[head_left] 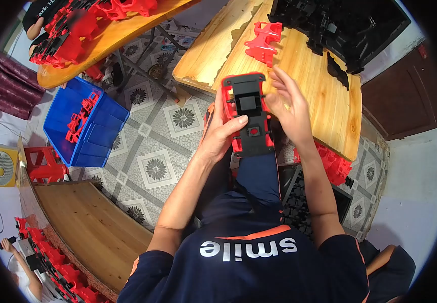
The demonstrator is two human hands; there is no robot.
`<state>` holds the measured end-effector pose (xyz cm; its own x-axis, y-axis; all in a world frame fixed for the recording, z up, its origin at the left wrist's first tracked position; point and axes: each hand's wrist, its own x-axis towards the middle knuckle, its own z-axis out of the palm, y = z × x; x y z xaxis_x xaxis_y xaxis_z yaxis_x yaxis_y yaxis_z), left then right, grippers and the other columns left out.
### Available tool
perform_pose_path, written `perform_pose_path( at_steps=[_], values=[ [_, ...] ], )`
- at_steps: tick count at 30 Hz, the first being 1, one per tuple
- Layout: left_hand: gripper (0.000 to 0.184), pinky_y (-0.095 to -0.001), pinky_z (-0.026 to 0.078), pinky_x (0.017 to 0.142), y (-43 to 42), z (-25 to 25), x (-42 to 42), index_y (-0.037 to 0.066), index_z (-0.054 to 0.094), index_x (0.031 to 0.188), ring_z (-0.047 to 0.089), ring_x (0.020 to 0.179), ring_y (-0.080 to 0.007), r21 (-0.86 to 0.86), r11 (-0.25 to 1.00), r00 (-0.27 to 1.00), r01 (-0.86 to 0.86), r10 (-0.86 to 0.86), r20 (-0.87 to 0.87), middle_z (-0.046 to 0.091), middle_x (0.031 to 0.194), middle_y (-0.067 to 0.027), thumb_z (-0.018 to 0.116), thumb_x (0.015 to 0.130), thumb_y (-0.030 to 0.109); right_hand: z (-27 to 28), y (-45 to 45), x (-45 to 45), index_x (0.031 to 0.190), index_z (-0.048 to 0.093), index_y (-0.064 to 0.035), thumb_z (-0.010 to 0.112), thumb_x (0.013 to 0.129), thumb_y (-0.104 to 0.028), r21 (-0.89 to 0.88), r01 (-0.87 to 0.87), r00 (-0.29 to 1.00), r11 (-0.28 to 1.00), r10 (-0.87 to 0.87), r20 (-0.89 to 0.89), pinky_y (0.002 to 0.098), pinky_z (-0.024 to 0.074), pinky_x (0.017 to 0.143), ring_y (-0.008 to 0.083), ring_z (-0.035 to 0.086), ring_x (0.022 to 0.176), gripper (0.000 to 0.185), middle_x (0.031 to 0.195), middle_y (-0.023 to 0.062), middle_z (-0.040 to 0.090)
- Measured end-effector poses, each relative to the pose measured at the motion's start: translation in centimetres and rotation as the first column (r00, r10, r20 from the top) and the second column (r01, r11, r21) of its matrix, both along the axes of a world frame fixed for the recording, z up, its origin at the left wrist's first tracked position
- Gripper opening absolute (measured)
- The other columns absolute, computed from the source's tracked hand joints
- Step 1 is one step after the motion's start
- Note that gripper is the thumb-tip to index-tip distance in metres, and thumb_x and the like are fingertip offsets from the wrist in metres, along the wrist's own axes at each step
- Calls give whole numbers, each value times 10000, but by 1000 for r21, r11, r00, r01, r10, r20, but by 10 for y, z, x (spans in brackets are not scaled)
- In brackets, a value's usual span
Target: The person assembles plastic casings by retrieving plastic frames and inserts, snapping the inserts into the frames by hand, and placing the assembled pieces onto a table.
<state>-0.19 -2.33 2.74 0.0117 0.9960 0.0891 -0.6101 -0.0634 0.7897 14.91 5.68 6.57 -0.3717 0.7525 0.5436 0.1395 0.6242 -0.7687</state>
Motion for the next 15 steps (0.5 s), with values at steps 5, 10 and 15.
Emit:
perform_pose_path(
  at_steps=[5, 10, 15],
  values=[
    [947, -362, 252, 1142, -5, 6, 15, 16, -173, 1511, 288, 1398, -262, 245, 948, 881, -204, 287, -377, 255, 1515, -189, 566, 952, 211, -11, 1, -16, 1212, 577, 24, 626, 944, -142, -382, -210, 962, 900, 121, -244, 256, 497, 820, 97, 605, 924, 319, 1013, 59, 651],
    [880, -358, 247, 1140, -9, -13, -9, 35, -75, 1540, 285, 1401, -247, 220, 886, 848, -409, 458, -266, 262, 1522, -173, 552, 957, 239, -4, 9, -41, 1430, 397, 9, 690, 916, -329, -462, -515, 855, 722, 393, -339, 263, 450, 950, 144, 556, 1120, 681, 1288, 105, 564],
    [1018, -344, 357, 1076, -49, 53, -52, 133, -202, 1524, 326, 1360, -216, 122, 796, 805, -593, 588, 82, 227, 1534, -153, 618, 932, 245, -3, -13, -65, 1533, 162, -2, 731, 756, -626, -372, -706, 702, 603, 665, -255, 413, 268, 1137, 286, 302, 1419, 1147, 1550, 184, 268]
  ],
)
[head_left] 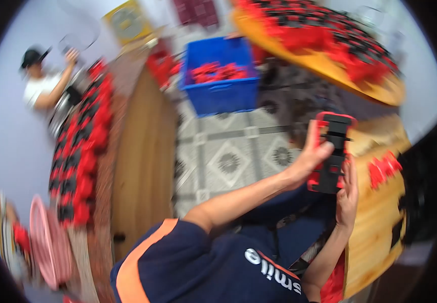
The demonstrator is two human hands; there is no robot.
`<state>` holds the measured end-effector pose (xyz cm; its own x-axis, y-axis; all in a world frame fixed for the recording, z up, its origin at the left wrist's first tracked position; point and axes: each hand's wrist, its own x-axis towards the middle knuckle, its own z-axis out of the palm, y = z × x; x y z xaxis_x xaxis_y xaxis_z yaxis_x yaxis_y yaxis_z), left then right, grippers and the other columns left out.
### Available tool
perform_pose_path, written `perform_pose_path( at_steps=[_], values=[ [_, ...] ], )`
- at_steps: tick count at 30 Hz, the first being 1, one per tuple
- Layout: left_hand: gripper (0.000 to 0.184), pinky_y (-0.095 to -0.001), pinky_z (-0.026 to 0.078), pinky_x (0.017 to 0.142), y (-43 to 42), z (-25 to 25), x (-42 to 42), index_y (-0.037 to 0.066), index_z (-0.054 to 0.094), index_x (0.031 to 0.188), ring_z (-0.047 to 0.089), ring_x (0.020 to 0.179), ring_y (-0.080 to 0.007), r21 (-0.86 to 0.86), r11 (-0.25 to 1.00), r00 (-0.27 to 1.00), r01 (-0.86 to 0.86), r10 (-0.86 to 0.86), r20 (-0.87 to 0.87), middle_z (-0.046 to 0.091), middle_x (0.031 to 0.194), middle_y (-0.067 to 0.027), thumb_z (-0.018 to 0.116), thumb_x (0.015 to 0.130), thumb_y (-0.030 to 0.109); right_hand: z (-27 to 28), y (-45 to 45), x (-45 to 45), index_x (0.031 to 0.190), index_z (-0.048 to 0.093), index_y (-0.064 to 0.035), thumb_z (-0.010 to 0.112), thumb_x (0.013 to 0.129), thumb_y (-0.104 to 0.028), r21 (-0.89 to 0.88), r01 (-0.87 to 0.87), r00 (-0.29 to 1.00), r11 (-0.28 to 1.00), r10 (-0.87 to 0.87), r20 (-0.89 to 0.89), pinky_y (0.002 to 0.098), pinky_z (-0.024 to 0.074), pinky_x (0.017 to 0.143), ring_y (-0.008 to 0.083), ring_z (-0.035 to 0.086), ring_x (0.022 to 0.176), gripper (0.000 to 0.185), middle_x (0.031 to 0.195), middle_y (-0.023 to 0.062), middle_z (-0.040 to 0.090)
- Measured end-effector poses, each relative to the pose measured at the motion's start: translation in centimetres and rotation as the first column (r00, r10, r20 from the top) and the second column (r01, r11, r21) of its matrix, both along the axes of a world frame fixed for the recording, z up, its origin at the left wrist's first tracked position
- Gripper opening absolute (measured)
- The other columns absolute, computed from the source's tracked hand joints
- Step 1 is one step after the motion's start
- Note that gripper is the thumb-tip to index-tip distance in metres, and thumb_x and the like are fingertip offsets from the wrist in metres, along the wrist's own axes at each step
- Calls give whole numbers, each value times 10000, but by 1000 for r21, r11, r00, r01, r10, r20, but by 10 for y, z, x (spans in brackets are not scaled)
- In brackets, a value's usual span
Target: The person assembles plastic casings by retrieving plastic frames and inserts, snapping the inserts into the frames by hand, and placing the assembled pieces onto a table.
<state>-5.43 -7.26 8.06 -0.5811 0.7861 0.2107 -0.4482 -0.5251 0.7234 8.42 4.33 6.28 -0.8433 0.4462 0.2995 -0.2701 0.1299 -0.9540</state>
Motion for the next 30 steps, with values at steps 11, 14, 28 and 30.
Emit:
perform_pose_path(
  at_steps=[11, 14, 28, 30],
  values=[
    [1223, -397, 379, 1079, -78, 3, -56, 77, 11, 1532, 424, 1305, -236, 82, 846, 799, -527, 526, -291, 360, 1457, -139, 865, 661, 162, -2, -58, -90, 1534, 183, -28, 663, 914, -382, 94, -248, 965, 964, 255, -69, 409, 320, 1110, 298, 369, 1370, 860, 1536, 183, 297],
    [1046, -414, 444, 1019, -120, 42, -159, 94, 122, 1487, 499, 1217, -242, 36, 694, 691, -719, 719, -76, 444, 1356, -150, 836, 732, 215, 0, -57, -106, 1544, 153, -51, 639, 922, -435, -47, -192, 977, 980, 187, -98, 429, 287, 1135, 327, 290, 1429, 878, 1573, 189, 229],
    [1203, -438, 499, 973, -431, 31, -618, -58, -33, 1476, 543, 1185, -332, -458, -238, -308, -856, 948, 84, 314, 1492, -258, 808, 680, 269, -115, -48, 72, 1257, 588, 31, 589, 959, -87, -7, 447, 674, 895, -332, 660, 213, 488, 763, 103, 634, 885, 320, 1078, 86, 688],
    [975, -427, 524, 879, -454, 17, -640, -53, 132, 1373, 585, 1058, -303, -542, -281, -341, -792, 940, 11, 412, 1382, -218, 761, 745, 347, -113, -56, 78, 1258, 586, 27, 589, 961, -95, -14, 456, 673, 890, -335, 660, 212, 492, 766, 98, 637, 880, 321, 1072, 87, 688]
  ],
)
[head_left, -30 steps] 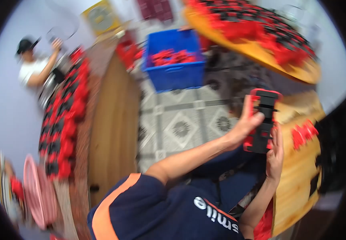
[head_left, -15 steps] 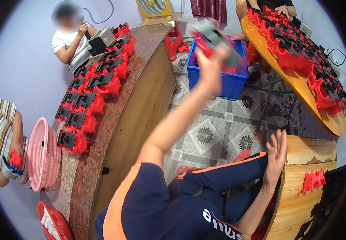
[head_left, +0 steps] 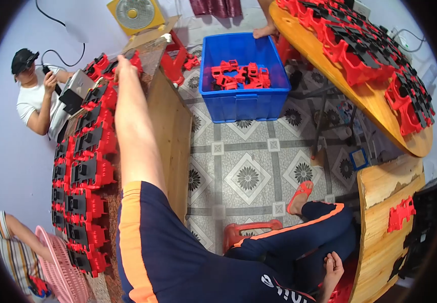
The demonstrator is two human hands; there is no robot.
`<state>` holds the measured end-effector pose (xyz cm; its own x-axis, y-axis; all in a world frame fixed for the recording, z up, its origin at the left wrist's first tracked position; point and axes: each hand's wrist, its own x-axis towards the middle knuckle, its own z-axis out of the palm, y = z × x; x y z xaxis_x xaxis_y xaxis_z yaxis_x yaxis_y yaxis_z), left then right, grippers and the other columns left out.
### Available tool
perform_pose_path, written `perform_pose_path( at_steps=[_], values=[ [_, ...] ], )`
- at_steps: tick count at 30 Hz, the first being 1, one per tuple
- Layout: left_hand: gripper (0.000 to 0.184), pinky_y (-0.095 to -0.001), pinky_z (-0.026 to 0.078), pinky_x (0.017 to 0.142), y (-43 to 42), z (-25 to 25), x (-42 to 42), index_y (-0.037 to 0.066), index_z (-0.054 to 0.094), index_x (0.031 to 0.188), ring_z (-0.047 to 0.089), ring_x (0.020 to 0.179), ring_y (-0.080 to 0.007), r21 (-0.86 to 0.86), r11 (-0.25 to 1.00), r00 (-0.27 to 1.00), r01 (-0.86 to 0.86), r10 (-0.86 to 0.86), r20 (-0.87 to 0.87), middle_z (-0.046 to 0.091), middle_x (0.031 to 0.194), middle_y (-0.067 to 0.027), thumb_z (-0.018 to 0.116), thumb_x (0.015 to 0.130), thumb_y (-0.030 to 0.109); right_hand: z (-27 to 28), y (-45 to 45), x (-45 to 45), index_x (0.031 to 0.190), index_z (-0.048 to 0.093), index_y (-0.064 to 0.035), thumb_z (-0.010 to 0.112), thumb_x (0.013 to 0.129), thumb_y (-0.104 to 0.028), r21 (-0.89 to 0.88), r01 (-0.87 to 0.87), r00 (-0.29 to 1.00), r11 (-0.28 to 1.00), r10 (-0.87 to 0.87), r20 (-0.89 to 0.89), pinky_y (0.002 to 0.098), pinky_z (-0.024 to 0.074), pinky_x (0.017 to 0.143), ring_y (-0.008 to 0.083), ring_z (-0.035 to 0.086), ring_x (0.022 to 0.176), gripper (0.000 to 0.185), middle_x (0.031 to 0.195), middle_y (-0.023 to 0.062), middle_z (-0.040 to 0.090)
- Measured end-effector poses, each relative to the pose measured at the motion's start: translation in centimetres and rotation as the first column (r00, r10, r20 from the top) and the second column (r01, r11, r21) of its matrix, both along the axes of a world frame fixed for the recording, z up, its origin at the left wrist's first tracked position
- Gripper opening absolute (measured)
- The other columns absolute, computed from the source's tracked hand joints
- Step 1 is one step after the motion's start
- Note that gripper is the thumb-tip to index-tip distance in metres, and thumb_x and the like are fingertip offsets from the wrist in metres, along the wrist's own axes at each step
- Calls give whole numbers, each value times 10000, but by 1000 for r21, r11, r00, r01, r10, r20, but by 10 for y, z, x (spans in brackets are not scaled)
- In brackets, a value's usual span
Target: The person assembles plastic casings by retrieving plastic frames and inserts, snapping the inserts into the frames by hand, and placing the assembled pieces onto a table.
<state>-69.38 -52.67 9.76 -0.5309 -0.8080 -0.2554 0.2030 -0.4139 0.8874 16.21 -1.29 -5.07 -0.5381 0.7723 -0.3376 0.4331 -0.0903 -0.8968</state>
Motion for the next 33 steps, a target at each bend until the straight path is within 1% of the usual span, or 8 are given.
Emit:
perform_pose_path(
  at_steps=[7, 12, 14, 16, 18, 20, 23, 33],
  values=[
    [645, -410, 555, 743, 30, -6, 45, -65, 433, 1200, 621, 897, -287, -345, 925, 934, 162, -31, 357, 563, 1169, -201, 730, 802, 347, 25, -25, -18, 1270, 560, 65, 589, 948, -86, 18, -81, 997, 997, 81, 16, 298, 459, 981, 199, 607, 1122, 357, 1199, 144, 646],
    [525, -408, 563, 703, 212, -7, 190, -102, 498, 1177, 638, 868, -302, -393, 914, 923, 103, -235, -305, 598, 1083, -215, 708, 825, 226, 114, -16, 15, 1178, 631, 16, 637, 906, -80, 91, -310, 949, 946, 314, -33, 321, 502, 904, 209, 646, 1030, 288, 1127, 128, 675],
    [437, -381, 527, 736, 309, -34, 281, -61, 509, 1156, 609, 851, -253, -463, 854, 743, 238, -467, -480, 591, 1043, -160, 677, 825, 170, 167, -1, 72, 1201, 626, -34, 610, 944, -168, 481, 186, 927, 857, 9, -374, 367, 461, 940, 229, 600, 1065, 291, 1112, 113, 651],
    [245, -296, 441, 711, 386, -58, 378, 8, 535, 1075, 519, 809, -160, -674, 604, 559, 424, -761, -329, 546, 984, -48, 622, 886, 136, 230, 6, 85, 1050, 609, 33, 487, 964, -176, 196, 781, 122, 593, 163, -979, 363, 471, 864, 229, 596, 990, 257, 1163, 208, 606],
    [271, -303, 475, 760, 468, -78, 477, 5, 533, 1153, 540, 912, -171, -697, 388, 353, 603, -913, -203, 547, 1053, -76, 608, 923, 129, 235, 38, 122, 1025, 625, 25, 478, 966, -167, 154, 987, 156, -36, 65, -986, 340, 474, 840, 206, 596, 988, 248, 1133, 209, 620],
    [379, -336, 455, 949, 537, -92, 555, 6, 499, 1270, 537, 1107, -211, -662, 131, 83, 738, -991, -104, 524, 1239, -113, 599, 934, 149, 205, 88, 105, 1016, 640, 1, 470, 965, -134, 434, 891, 390, -135, -259, -883, 326, 486, 844, 196, 601, 975, 222, 1107, 194, 631],
    [492, -307, 389, 1009, 623, -88, 619, 42, 418, 1400, 503, 1200, -195, -653, -267, -330, 709, -944, 27, 514, 1332, -138, 570, 990, 269, 122, 161, 52, 1211, 598, 17, 643, 914, -126, 425, 640, 740, 640, -364, -566, 306, 512, 840, 172, 618, 983, 334, 1099, 122, 662],
    [910, -390, 501, 916, 749, -74, 654, 59, 227, 1517, 545, 1202, -252, -331, -864, -755, 379, -495, 430, 467, 1394, -175, 758, 828, 325, 54, 200, -25, 967, 666, -53, 621, 831, -98, 805, 328, 914, 495, 50, -403, 390, 509, 720, 301, 660, 847, 150, 891, 144, 687]
  ],
)
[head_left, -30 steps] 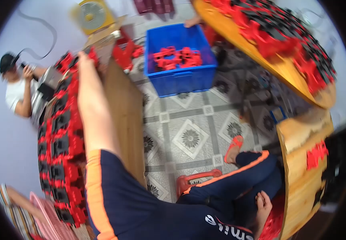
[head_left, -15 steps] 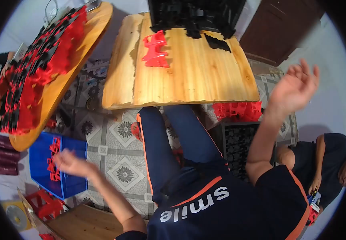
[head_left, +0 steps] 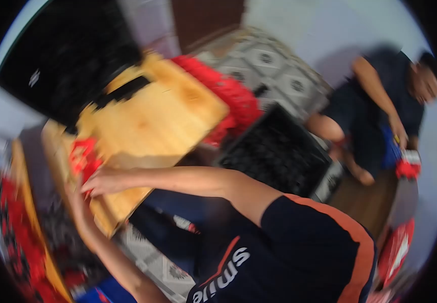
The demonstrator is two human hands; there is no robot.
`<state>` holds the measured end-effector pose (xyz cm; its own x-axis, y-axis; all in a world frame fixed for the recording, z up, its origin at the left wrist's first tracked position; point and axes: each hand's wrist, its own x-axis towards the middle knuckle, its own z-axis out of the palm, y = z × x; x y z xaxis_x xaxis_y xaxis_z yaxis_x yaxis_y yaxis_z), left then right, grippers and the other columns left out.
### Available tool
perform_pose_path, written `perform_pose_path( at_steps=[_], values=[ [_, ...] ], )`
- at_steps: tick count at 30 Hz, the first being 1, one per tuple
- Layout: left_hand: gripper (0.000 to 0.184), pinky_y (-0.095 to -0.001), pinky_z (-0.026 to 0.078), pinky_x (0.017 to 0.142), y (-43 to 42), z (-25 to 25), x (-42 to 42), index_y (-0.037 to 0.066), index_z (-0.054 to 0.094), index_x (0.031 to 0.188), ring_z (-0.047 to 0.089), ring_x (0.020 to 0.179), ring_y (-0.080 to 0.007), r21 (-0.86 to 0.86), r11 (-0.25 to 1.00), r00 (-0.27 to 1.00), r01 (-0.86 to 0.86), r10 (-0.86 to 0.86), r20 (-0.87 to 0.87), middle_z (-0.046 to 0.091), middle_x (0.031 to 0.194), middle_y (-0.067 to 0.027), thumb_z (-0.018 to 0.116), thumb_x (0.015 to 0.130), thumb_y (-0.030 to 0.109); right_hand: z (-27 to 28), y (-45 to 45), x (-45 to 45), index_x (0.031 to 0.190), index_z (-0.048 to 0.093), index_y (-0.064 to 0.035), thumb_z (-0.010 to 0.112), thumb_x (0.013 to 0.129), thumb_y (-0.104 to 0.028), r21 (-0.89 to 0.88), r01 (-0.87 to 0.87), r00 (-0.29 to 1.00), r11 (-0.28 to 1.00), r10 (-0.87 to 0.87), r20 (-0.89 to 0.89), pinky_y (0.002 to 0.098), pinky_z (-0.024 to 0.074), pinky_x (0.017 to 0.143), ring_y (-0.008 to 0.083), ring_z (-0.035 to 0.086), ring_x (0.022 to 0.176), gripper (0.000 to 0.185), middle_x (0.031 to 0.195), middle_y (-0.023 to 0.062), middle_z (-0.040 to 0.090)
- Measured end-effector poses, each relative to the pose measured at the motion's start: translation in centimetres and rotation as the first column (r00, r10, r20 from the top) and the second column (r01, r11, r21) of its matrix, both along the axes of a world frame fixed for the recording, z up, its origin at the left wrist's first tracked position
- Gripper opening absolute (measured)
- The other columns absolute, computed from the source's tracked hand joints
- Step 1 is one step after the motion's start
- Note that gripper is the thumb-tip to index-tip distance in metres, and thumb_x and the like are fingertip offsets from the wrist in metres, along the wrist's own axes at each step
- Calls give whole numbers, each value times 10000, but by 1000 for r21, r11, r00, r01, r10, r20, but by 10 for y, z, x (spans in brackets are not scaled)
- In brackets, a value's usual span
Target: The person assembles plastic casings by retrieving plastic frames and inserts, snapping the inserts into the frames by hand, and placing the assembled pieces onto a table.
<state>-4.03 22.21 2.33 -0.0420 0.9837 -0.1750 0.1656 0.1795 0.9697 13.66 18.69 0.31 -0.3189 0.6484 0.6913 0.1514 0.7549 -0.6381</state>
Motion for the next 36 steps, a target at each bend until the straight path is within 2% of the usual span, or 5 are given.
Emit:
perform_pose_path(
  at_steps=[7, 14, 19, 23, 36],
  values=[
    [657, -406, 503, 934, -20, -27, -20, 44, 323, 1486, 540, 1205, -265, 90, 991, 922, 99, -126, 365, 491, 1397, -174, 631, 949, 261, -11, 97, 172, 1165, 641, -121, 625, 844, -186, 152, 963, 216, 225, -974, 71, 505, 356, 963, 353, 417, 1255, 328, 1272, 145, 571],
    [591, -535, 429, 1035, -112, -39, -18, 15, 494, 1325, 554, 1183, -328, -121, 992, 444, -47, 129, 886, 589, 1267, -148, 661, 760, 66, -6, 78, 229, 867, 725, -64, 676, 842, -305, 152, 823, 382, 548, -731, 565, 436, 517, 798, 326, 659, 928, 247, 908, 140, 688],
    [561, -499, 482, 992, -153, -28, 24, 38, 538, 1274, 609, 1124, -316, -176, 978, 463, -111, 208, 862, 634, 1211, -123, 601, 716, 47, -14, 100, 231, 1111, 676, -33, 707, 830, -207, 89, 661, 614, 745, -605, 507, 434, 471, 891, 346, 601, 993, 332, 974, 183, 635],
    [766, -495, 445, 1036, -144, -30, 47, 59, 448, 1376, 557, 1216, -292, 1, 1000, 412, 6, -4, 911, 566, 1328, -129, 532, 885, 642, -14, 91, 214, 1046, 699, -25, 702, 834, -205, 62, 651, 641, 756, -592, 488, 400, 468, 868, 349, 602, 937, 278, 926, 164, 623],
    [767, -439, 432, 1061, -168, -9, 80, 169, 201, 1502, 453, 1311, -246, 147, 989, 530, -25, -112, 841, 420, 1440, -103, 679, 917, 296, 76, -147, 60, 925, 657, -9, 814, 695, -82, 381, 394, 838, 836, -497, 225, 348, 487, 620, 245, 579, 737, 288, 835, 87, 558]
  ],
)
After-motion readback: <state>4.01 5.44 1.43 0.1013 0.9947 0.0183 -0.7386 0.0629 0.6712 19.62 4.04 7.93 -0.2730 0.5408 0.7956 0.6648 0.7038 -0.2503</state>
